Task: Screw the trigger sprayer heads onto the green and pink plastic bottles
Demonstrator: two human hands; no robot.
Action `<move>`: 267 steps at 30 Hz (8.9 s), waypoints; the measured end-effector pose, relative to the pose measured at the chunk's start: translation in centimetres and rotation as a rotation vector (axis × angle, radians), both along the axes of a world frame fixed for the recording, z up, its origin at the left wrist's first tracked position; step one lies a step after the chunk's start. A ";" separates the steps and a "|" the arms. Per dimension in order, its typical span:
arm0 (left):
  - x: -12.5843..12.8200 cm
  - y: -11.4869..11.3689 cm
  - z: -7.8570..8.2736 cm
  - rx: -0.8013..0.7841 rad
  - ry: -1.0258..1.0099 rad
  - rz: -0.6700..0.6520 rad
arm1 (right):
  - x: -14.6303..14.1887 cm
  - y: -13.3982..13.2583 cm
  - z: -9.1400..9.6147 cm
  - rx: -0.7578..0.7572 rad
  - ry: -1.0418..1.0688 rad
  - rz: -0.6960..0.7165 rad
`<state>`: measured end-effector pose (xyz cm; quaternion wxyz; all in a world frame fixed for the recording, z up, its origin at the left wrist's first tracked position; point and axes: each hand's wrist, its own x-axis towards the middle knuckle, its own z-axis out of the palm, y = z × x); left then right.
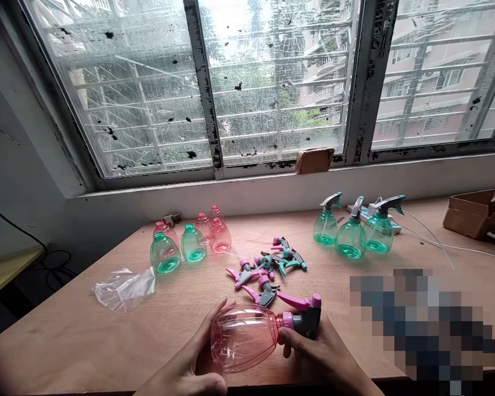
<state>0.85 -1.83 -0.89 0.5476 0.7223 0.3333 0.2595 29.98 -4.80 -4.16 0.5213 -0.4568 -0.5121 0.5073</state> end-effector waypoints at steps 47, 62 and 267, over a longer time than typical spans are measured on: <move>-0.2 -0.1 0.2 0.034 0.009 -0.001 | -0.4 -0.1 -0.2 -0.115 0.145 -0.008; 0.1 0.0 -0.4 0.106 -0.009 0.041 | 0.0 0.0 -0.4 -0.097 -0.095 0.020; 0.0 0.9 -0.7 -0.086 -0.219 -0.057 | 0.0 -0.1 0.4 -0.024 0.058 0.085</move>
